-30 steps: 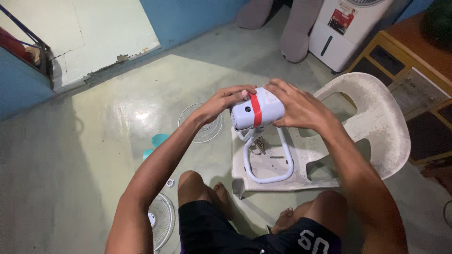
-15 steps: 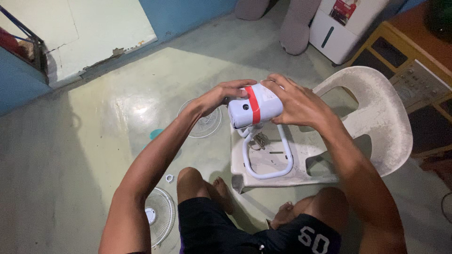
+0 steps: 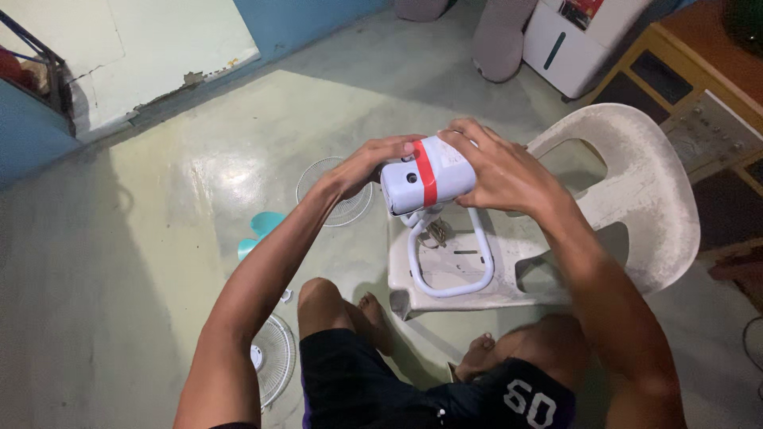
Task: The person assembles a table fan by attaching the motor housing to the stand, inserting a screw, and mounting the front wire cage. They handle the motor, screws, and cage components while sitting on the floor.
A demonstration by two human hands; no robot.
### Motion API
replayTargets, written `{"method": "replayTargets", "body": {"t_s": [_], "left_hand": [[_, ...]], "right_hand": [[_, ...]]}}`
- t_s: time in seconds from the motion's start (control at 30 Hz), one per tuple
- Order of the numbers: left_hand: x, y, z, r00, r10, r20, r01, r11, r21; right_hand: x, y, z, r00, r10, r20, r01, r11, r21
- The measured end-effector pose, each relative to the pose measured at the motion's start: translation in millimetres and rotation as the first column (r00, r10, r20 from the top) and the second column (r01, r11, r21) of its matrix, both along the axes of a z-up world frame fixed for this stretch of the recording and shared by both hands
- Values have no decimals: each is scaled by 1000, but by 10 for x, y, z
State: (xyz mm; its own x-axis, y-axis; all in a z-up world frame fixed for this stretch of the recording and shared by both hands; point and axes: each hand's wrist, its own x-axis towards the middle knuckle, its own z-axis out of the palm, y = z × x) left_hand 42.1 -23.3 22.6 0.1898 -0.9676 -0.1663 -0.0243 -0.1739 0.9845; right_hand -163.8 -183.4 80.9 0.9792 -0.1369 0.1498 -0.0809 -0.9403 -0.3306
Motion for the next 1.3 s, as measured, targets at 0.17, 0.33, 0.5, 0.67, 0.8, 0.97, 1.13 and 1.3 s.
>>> {"method": "replayTargets", "body": {"t_s": [0.17,0.33,0.5,0.67,0.8,0.97,1.13,1.3], "left_hand": [[22,2,-68,999,51,9,-51,997,-63],[70,17,-187,998,62,19,-62,998,-6],[-11,101,-358,974,83,-213,-131,966,-222],[-229,298,-551,972,236,20,-196,849,-490],[-371,316,-600,953,304,7,-273,866,-418],[-356,304,-642,940,338,31,-304,878,-370],[-380,258,-778,932,359,47,-299,837,-457],[-393,250,-821,940,341,1,-306,845,-439]], "right_hand": [[7,-26,26,998,49,40,-50,999,20],[15,-23,-4,996,73,47,-73,997,1],[25,-46,36,995,5,-105,-2,1000,30],[-91,-247,-133,994,61,92,-78,978,196],[-197,-372,-348,979,-196,51,172,939,297],[-259,-436,-550,976,-115,183,53,948,314],[-255,-383,-639,972,-212,100,168,927,336],[-261,-326,-658,968,-204,149,136,918,373]]}}
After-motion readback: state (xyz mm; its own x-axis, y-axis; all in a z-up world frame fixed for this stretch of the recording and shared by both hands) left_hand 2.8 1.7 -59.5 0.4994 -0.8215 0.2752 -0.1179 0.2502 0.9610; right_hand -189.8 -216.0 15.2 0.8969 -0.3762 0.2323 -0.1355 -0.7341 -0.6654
